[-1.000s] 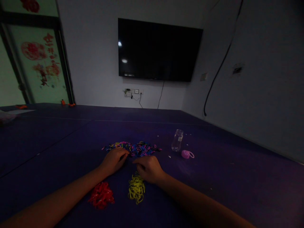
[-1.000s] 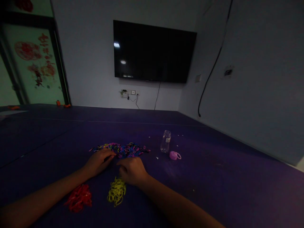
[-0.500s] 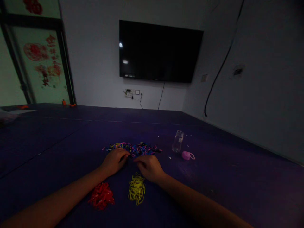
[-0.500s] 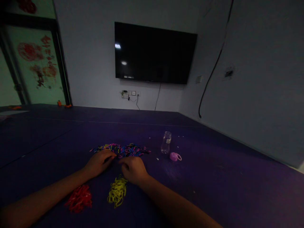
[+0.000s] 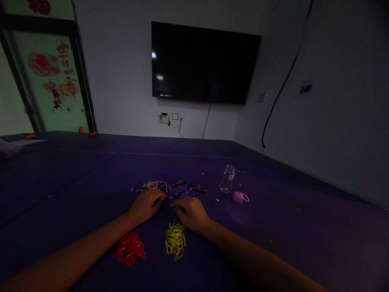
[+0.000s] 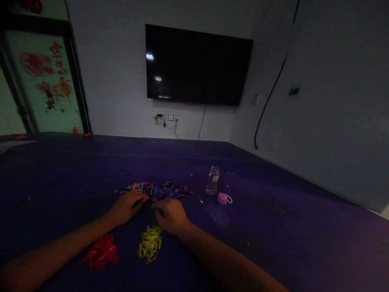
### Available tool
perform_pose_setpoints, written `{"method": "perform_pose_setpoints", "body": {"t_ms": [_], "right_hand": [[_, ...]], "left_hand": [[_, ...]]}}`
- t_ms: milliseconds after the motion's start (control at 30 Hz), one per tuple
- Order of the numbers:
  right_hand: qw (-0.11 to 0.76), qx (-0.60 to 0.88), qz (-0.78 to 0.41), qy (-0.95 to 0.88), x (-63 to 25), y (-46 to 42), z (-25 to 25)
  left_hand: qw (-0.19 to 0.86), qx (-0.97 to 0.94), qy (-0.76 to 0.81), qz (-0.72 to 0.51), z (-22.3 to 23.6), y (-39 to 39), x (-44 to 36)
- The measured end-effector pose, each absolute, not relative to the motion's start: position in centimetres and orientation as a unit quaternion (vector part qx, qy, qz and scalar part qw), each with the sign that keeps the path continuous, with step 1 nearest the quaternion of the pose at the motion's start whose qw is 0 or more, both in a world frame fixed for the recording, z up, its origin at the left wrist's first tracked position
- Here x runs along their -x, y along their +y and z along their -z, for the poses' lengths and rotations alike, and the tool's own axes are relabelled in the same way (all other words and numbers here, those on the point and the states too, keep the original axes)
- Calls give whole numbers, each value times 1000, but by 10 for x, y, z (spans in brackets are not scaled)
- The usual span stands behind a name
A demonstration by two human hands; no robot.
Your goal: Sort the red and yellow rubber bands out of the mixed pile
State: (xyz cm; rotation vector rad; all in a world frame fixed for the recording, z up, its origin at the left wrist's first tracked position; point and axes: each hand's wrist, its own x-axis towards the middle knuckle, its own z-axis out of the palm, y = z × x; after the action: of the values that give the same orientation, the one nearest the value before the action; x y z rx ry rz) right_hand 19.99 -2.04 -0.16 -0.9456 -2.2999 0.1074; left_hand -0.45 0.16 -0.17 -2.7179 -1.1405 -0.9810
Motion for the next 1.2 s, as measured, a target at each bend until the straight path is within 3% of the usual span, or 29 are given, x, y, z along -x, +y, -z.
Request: {"method": "perform_pose_setpoints", "body": {"t_ms": [1200], "right_hand": [[293, 325, 1, -899, -199, -21, 3]], "left_hand": [[25, 881, -350, 318, 0, 1, 5]]}}
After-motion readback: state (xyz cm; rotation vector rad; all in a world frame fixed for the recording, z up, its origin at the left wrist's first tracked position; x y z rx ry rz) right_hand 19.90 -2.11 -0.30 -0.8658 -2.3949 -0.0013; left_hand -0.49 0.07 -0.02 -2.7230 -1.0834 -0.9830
